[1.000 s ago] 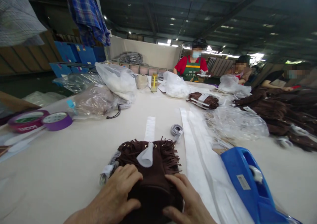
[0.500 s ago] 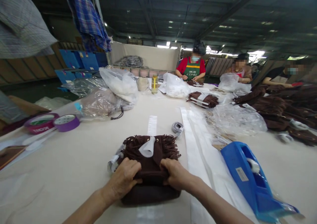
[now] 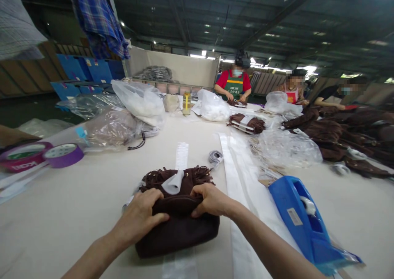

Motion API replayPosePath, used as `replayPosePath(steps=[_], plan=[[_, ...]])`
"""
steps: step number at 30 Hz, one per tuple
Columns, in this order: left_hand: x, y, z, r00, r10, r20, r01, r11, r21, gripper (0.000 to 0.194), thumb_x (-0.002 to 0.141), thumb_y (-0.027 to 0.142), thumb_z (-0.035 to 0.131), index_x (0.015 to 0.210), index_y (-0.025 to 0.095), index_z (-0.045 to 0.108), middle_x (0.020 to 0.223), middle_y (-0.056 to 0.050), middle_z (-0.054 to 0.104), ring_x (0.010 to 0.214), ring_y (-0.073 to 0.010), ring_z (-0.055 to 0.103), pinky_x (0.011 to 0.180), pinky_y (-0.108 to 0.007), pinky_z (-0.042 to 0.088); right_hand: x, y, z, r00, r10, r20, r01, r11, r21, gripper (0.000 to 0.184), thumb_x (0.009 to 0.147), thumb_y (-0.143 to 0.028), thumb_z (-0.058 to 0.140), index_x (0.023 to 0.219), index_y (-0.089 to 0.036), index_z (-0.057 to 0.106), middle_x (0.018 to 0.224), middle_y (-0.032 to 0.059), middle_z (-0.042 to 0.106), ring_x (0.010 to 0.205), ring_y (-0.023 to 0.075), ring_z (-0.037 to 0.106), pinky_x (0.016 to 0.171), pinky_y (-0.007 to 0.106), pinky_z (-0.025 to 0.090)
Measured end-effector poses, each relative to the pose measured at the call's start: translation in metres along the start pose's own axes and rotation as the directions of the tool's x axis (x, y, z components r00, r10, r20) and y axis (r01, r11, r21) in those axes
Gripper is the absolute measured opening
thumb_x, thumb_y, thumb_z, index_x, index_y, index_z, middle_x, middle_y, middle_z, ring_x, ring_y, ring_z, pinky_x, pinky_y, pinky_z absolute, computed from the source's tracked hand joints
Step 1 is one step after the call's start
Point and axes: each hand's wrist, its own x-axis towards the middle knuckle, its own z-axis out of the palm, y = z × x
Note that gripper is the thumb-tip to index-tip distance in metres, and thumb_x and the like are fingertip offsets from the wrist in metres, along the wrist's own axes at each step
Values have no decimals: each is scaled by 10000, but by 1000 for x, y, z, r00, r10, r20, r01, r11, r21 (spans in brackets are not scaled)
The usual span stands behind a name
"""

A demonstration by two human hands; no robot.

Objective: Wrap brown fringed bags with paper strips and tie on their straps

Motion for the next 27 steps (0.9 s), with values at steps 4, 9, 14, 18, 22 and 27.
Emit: replayPosePath(steps=[4,9,14,18,22,27], plan=[[-1,24,10,974,224,-32,-205,936,288,250,647,182,622,891,187,566,937,-53,620,913,-252,521,816,-382,332,-2,-4,5,1000,-10,-7,10,1000,19,321,483,-151,797,764,-174,643,639,-74,545,624,108,503,515,186,347],[8,25,16,987,151,48,-155,984,93,86,712,182,510,630,200,490,684,15,562,733,-174,503,681,-285,350,-43,17,14,897,-191,-399,241,968,78,367,622,-258,730,964,-210,603,968,20,606,927,190,537,832,308,414],[13,23,4,998,48,48,-45,998,-54,71,636,235,550,594,200,505,633,32,528,713,-175,494,659,-267,339,-85,77,78,755,263,-601,280,699,658,365,639,-426,722,870,-200,554,840,58,607,803,205,584,749,350,471],[20,26,-4,995,4,101,18,977,-214,112,602,290,567,597,191,514,586,56,497,641,-154,479,593,-241,327,-70,71,134,888,239,-392,308,322,895,642,398,-422,840,939,-204,572,892,67,648,829,238,615,680,335,482],[27,27,-11,987,-60,152,113,924,-365,189,559,340,585,601,187,483,564,66,482,578,-140,458,526,-227,325,-35,23,145,866,178,-468,449,140,883,773,390,-420,845,1079,-223,556,993,54,659,1003,276,591,878,383,450],[33,29,-23,985,-90,146,151,858,-492,236,543,350,623,650,181,498,585,56,530,586,-150,505,532,-234,374,-12,-15,130,855,63,-514,514,31,857,725,413,-429,838,1066,-229,596,952,28,685,1025,285,588,925,394,443]])
